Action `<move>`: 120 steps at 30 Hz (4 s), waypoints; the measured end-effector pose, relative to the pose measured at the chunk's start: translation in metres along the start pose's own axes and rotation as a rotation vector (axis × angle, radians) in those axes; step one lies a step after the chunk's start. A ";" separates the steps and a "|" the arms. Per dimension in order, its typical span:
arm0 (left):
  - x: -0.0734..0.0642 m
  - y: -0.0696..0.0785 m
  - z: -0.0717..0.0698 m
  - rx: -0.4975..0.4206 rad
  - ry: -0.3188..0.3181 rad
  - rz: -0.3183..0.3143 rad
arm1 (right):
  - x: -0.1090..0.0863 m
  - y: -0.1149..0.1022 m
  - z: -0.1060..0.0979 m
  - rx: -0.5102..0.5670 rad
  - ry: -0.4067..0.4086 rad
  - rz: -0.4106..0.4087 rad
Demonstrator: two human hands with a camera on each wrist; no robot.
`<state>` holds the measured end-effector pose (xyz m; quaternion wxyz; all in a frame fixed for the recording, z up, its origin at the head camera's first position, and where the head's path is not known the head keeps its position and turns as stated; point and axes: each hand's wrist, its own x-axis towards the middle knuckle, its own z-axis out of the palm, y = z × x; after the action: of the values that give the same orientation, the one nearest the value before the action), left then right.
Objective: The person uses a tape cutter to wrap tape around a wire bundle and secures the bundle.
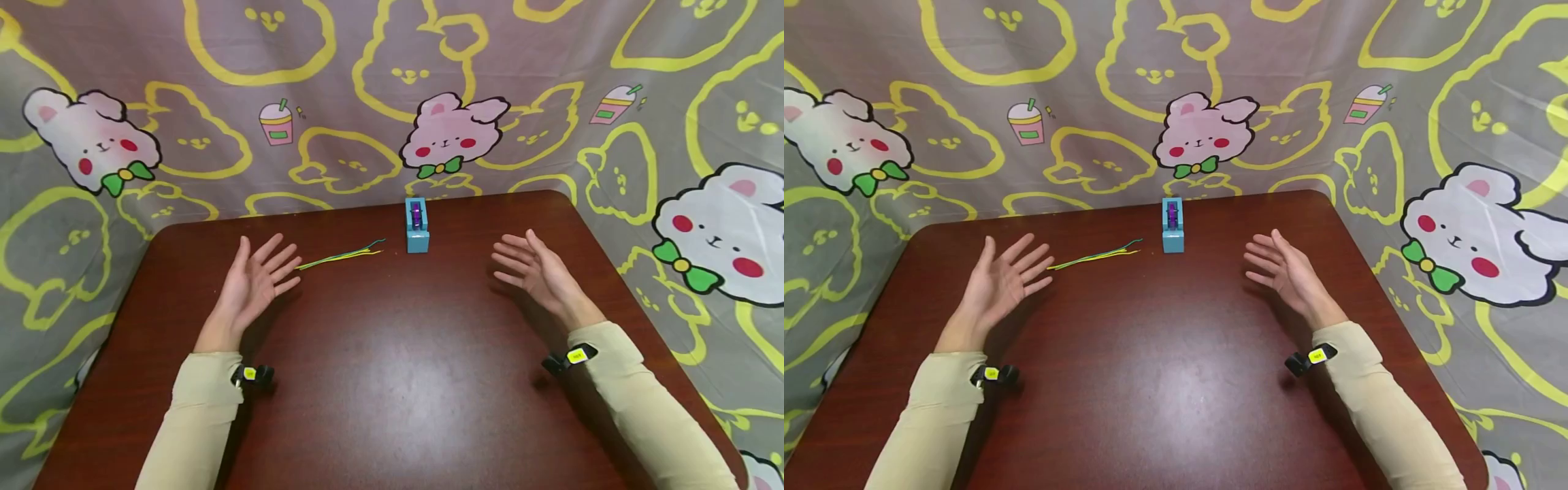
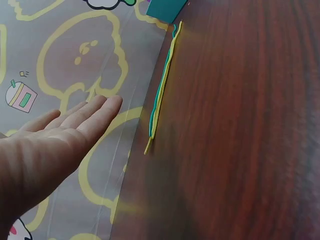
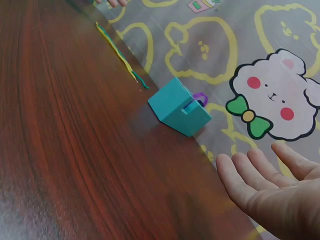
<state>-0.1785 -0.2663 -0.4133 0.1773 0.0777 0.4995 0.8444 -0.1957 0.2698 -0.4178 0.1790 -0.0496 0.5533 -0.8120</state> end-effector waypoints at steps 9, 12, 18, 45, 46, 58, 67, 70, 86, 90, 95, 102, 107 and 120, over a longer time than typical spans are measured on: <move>0.030 -0.003 0.016 0.088 0.084 -0.052 | 0.015 0.003 0.015 -0.023 0.044 0.042; 0.044 -0.005 0.024 0.105 0.096 -0.065 | 0.020 0.005 0.021 -0.025 0.048 0.056; 0.075 -0.012 0.041 0.132 0.109 -0.088 | 0.029 0.010 0.030 -0.045 0.050 0.068; 0.176 -0.053 0.104 0.202 0.144 -0.199 | 0.083 0.021 0.063 -0.177 0.104 0.155; 0.177 -0.054 0.106 0.214 0.148 -0.204 | 0.086 0.021 0.064 -0.183 0.106 0.158; 0.198 -0.067 0.126 0.312 0.225 -0.253 | 0.119 0.031 0.074 -0.236 0.194 0.210; 0.197 -0.076 0.126 0.295 0.257 -0.217 | 0.129 0.038 0.077 -0.223 0.179 0.200; 0.197 -0.078 0.126 0.293 0.245 -0.204 | 0.130 0.039 0.078 -0.231 0.174 0.188; 0.197 -0.091 0.122 0.412 0.257 -0.196 | 0.140 0.047 0.085 -0.383 0.203 0.184; 0.199 -0.093 0.124 0.431 0.281 -0.194 | 0.141 0.048 0.085 -0.422 0.215 0.196; 0.201 -0.092 0.127 0.445 0.308 -0.190 | 0.142 0.045 0.085 -0.442 0.211 0.177; 0.204 -0.089 0.128 0.469 0.317 -0.178 | 0.143 0.040 0.085 -0.464 0.207 0.159; 0.206 -0.090 0.127 0.462 0.322 -0.188 | 0.144 0.037 0.086 -0.505 0.217 0.143; 0.207 -0.092 0.128 0.486 0.344 -0.163 | 0.147 0.035 0.088 -0.497 0.238 0.161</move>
<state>-0.3100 -0.0434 -0.4401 0.1336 -0.0664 0.7140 0.6840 -0.2993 0.1304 -0.4340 0.1592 0.0476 0.7548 -0.6346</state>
